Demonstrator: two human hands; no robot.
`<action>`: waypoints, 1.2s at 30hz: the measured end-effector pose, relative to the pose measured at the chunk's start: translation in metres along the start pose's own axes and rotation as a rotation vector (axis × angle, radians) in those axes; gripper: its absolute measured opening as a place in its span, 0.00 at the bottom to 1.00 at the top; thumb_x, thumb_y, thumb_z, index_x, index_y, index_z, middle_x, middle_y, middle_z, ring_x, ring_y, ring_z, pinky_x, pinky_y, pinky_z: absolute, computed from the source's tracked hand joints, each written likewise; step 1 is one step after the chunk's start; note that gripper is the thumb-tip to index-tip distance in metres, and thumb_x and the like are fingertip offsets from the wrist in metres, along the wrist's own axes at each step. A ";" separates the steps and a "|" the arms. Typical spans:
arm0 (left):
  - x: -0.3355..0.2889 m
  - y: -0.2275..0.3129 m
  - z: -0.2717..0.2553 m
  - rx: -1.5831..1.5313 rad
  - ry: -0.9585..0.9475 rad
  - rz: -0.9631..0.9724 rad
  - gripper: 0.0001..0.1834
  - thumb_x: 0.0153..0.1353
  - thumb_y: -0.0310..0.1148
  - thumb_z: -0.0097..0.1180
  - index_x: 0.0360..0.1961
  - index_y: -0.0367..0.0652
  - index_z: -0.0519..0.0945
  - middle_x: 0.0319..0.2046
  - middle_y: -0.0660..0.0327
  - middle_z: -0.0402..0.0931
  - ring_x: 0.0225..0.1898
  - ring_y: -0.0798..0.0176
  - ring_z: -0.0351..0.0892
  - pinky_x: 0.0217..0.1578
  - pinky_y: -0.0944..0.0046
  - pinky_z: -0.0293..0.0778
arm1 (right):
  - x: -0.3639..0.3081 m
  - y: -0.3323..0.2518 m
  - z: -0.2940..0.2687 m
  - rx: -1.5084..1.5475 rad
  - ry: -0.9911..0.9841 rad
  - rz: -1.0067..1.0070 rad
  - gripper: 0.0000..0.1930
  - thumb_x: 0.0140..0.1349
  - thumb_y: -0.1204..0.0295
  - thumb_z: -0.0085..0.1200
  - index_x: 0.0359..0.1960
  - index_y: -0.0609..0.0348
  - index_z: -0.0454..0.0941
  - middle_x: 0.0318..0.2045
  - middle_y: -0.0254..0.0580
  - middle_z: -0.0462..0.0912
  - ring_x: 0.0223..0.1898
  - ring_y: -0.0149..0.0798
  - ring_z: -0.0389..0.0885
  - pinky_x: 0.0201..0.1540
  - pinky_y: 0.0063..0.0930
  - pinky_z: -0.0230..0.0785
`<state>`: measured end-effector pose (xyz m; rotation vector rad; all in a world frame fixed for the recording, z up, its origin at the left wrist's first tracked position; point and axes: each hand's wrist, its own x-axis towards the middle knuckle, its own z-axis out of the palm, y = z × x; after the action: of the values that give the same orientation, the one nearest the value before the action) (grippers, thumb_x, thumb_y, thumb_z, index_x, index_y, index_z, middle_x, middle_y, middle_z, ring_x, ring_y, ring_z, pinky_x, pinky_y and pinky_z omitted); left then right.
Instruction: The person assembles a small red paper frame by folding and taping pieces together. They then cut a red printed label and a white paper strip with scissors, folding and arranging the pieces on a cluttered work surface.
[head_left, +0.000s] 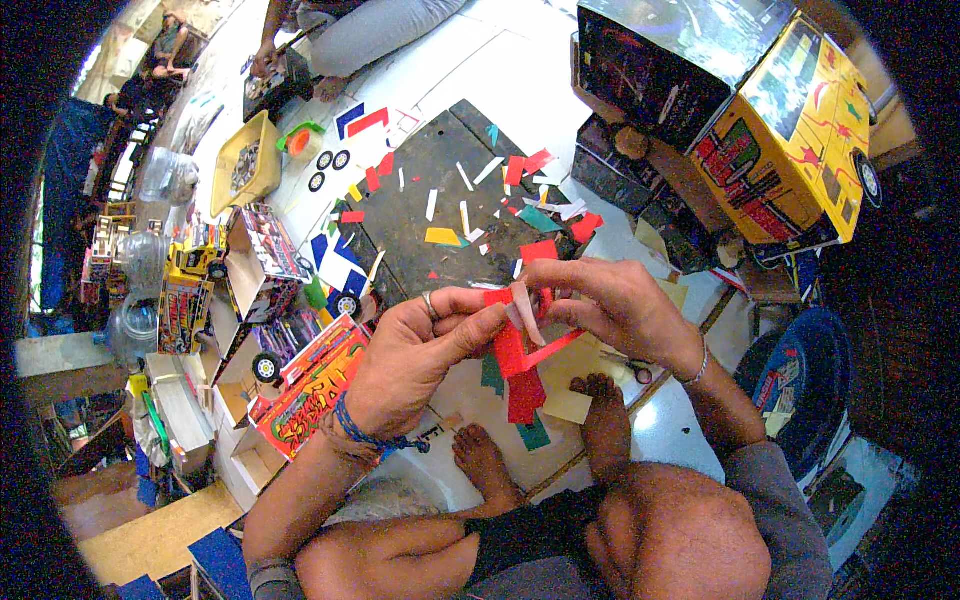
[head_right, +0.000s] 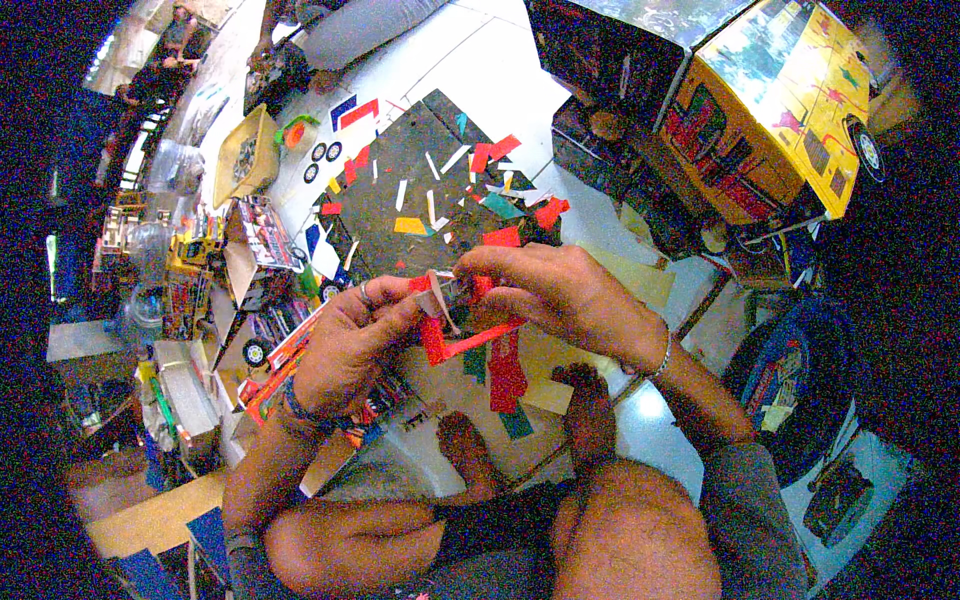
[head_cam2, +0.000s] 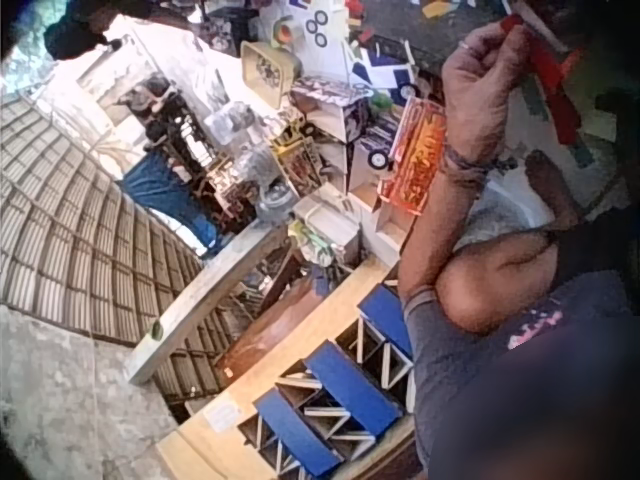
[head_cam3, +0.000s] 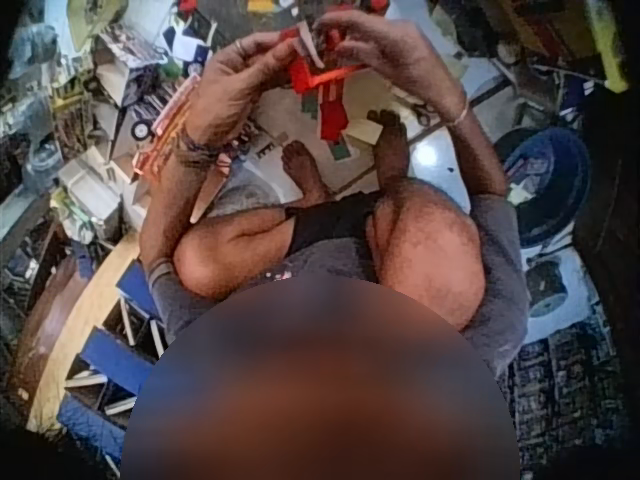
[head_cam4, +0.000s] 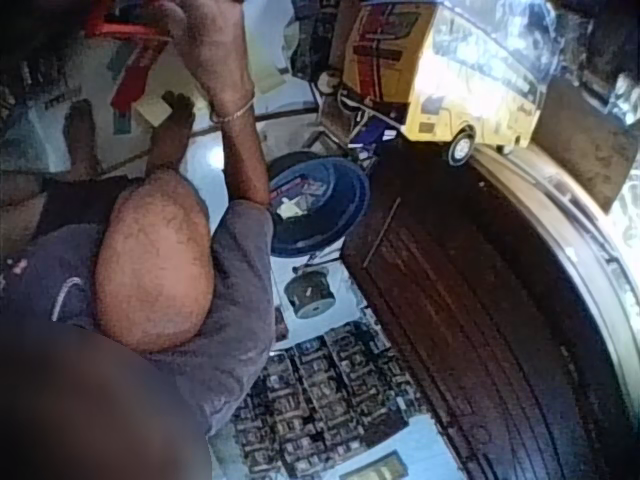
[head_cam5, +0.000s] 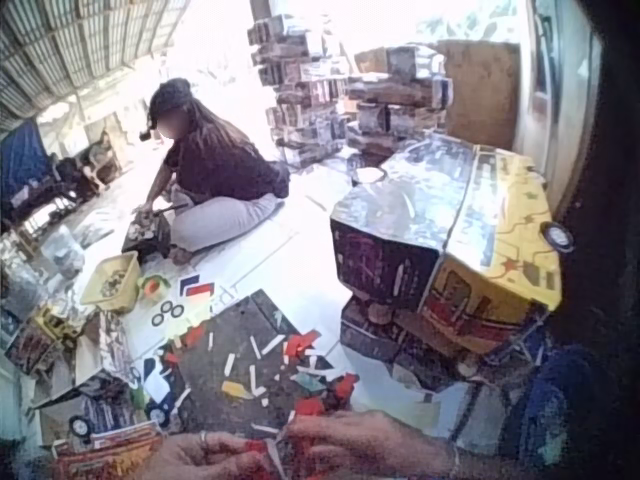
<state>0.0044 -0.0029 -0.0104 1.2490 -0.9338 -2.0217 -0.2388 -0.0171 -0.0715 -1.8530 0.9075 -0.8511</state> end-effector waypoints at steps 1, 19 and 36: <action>0.000 0.000 0.000 0.003 0.002 -0.001 0.14 0.68 0.31 0.59 0.51 0.35 0.80 0.43 0.59 0.84 0.44 0.69 0.83 0.48 0.67 0.78 | -0.001 -0.002 -0.002 0.006 -0.028 0.024 0.19 0.62 0.71 0.60 0.55 0.54 0.76 0.42 0.47 0.85 0.42 0.47 0.86 0.44 0.37 0.78; -0.005 0.009 0.005 0.092 -0.007 -0.034 0.18 0.67 0.35 0.61 0.52 0.34 0.80 0.44 0.61 0.84 0.44 0.70 0.82 0.49 0.68 0.77 | 0.003 0.000 -0.004 -0.003 -0.002 0.039 0.20 0.57 0.77 0.63 0.53 0.55 0.78 0.52 0.45 0.83 0.48 0.45 0.86 0.48 0.33 0.78; -0.013 0.022 0.003 0.027 -0.004 -0.194 0.18 0.70 0.34 0.57 0.56 0.34 0.77 0.47 0.60 0.82 0.47 0.69 0.81 0.52 0.65 0.77 | 0.009 0.007 -0.018 -0.056 -0.053 -0.173 0.17 0.66 0.68 0.56 0.55 0.53 0.75 0.54 0.43 0.81 0.51 0.50 0.83 0.53 0.38 0.76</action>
<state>0.0096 -0.0055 0.0148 1.3973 -0.8732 -2.1670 -0.2506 -0.0346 -0.0689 -2.0157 0.7530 -0.8847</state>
